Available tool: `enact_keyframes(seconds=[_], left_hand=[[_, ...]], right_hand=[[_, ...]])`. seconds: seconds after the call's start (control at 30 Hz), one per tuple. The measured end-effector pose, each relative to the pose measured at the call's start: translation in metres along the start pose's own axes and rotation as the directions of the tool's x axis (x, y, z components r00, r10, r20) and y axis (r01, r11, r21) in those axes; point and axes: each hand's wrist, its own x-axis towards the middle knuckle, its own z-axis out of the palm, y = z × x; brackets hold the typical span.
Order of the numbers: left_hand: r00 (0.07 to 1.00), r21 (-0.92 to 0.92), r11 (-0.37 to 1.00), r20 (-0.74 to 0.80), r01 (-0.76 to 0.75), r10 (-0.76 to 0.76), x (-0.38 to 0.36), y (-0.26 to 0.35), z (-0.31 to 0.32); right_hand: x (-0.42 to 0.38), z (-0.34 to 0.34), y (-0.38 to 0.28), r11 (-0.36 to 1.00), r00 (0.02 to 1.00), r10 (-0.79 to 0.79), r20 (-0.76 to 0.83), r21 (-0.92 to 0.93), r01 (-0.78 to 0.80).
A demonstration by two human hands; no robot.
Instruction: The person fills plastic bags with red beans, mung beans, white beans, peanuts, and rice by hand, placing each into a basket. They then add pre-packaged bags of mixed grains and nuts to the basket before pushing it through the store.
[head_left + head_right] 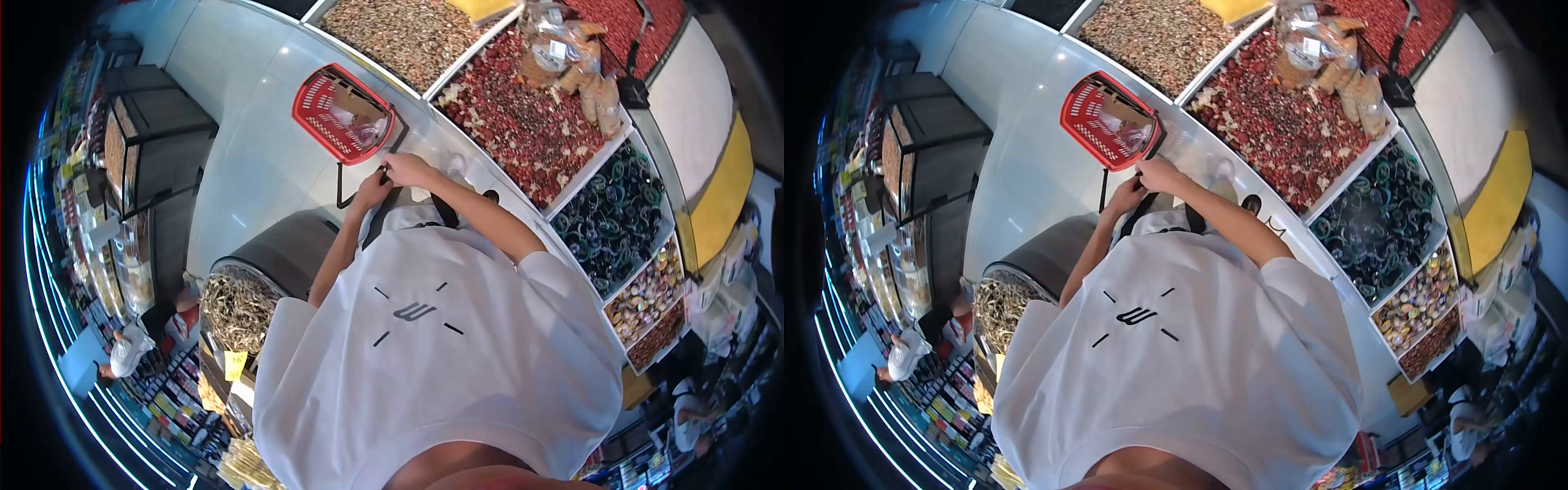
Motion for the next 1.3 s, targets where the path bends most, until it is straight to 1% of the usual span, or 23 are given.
enact_keyframes(seconds=[0.07, 0.13, 0.23, 0.27, 0.3, 0.37, 0.4, 0.47, 0.5, 0.53, 0.57, 0.6, 0.67, 0.8, 0.87, 0.9, 0.93, 1.03, 1.1, 1.13, 1.23, 1.27, 1.3], left_hand=[[0.994, 0.022, 1.000, 0.106, -0.017, 0.015, -0.003, 0.008, -0.005], [0.993, 0.017, 1.000, 0.117, 0.001, -0.003, -0.005, 0.013, -0.010], [0.972, -0.065, 0.998, 0.237, 0.017, -0.001, -0.002, 0.016, -0.022], [0.975, -0.094, 0.995, 0.222, 0.029, -0.007, 0.000, 0.015, -0.026], [0.976, -0.208, 0.976, 0.219, 0.064, -0.018, 0.002, 0.012, -0.031], [0.973, -0.423, 0.888, 0.209, 0.182, -0.100, 0.011, -0.013, -0.031], [0.972, -0.449, 0.871, 0.205, 0.199, -0.117, 0.018, -0.033, -0.029], [0.988, -0.505, 0.850, 0.089, 0.151, -0.123, 0.035, -0.073, -0.026], [0.979, -0.510, 0.836, 0.078, 0.201, -0.188, 0.044, -0.094, -0.021], [0.976, -0.422, 0.882, 0.048, 0.212, -0.211, 0.057, -0.118, -0.017], [0.973, -0.354, 0.911, -0.014, 0.211, -0.231, 0.069, -0.142, -0.011], [0.967, -0.285, 0.934, -0.075, 0.215, -0.245, 0.084, -0.165, -0.003], [0.942, -0.334, 0.900, -0.084, 0.279, -0.324, 0.119, -0.209, 0.010], [0.923, -0.245, 0.911, -0.114, 0.331, -0.367, 0.196, -0.281, 0.033], [0.960, 0.020, 0.961, -0.062, 0.275, -0.273, 0.254, -0.349, 0.095], [0.947, -0.140, 0.949, -0.119, 0.282, -0.298, 0.267, -0.350, 0.091], [0.928, -0.293, 0.916, -0.169, 0.274, -0.332, 0.282, -0.346, 0.076], [0.897, -0.234, 0.872, 0.000, 0.430, -0.443, 0.321, -0.372, 0.095], [0.831, -0.140, 0.819, 0.076, 0.556, -0.551, 0.335, -0.369, 0.085], [0.823, -0.147, 0.809, 0.095, 0.568, -0.560, 0.342, -0.373, 0.095], [0.842, 0.040, 0.841, -0.037, 0.539, -0.538, 0.355, -0.384, 0.117], [0.838, 0.036, 0.837, -0.019, 0.546, -0.546, 0.357, -0.389, 0.125], [0.895, 0.148, 0.887, 0.027, 0.437, -0.445, 0.361, -0.396, 0.132]], right_hand=[[0.009, -0.012, -0.004, 1.000, 0.999, -0.023, -0.037, -0.012, 0.023], [0.024, -0.027, -0.006, 1.000, 0.994, -0.018, -0.106, -0.025, 0.015], [0.048, -0.046, -0.012, 0.994, 0.980, -0.093, -0.176, -0.071, 0.082], [0.055, -0.056, -0.021, 0.990, 0.971, -0.119, -0.208, -0.093, 0.101], [0.059, -0.064, -0.029, 0.987, 0.961, -0.136, -0.241, -0.115, 0.111], [0.075, -0.067, -0.029, 0.984, 0.968, -0.152, -0.198, -0.120, 0.130], [0.086, -0.067, -0.029, 0.984, 0.968, -0.157, -0.197, -0.114, 0.136], [0.102, -0.062, -0.033, 0.985, 0.991, -0.103, -0.089, -0.146, 0.090], [0.111, -0.054, -0.032, 0.994, 0.999, -0.017, -0.029, -0.105, 0.014], [0.119, -0.046, -0.029, 0.995, 0.997, 0.071, 0.035, -0.072, -0.068], [0.125, -0.029, -0.014, 0.995, 0.993, 0.097, 0.061, -0.001, -0.098], [0.130, -0.011, 0.002, 0.994, 0.989, 0.112, 0.099, -0.016, -0.110], [0.131, 0.018, 0.022, 0.966, 0.958, 0.242, 0.155, 0.057, -0.253], [0.123, 0.057, 0.035, 0.924, 0.897, 0.376, 0.233, -0.023, -0.381], [0.130, 0.065, 0.033, 0.857, 0.802, 0.488, 0.346, -0.017, -0.514], [0.132, 0.072, 0.035, 0.807, 0.749, 0.550, 0.369, -0.004, -0.590], [0.130, 0.079, 0.044, 0.813, 0.751, 0.546, 0.371, -0.019, -0.582], [0.144, 0.090, 0.048, 0.753, 0.704, 0.601, 0.379, 0.025, -0.657], [0.157, 0.093, 0.053, 0.658, 0.583, 0.676, 0.450, -0.012, -0.753], [0.163, 0.095, 0.054, 0.648, 0.565, 0.683, 0.463, -0.026, -0.761], [0.176, 0.101, 0.057, 0.561, 0.504, 0.753, 0.422, -0.014, -0.827], [0.175, 0.103, 0.060, 0.550, 0.488, 0.759, 0.431, -0.025, -0.834], [0.174, 0.105, 0.063, 0.545, 0.483, 0.764, 0.427, -0.027, -0.838]])
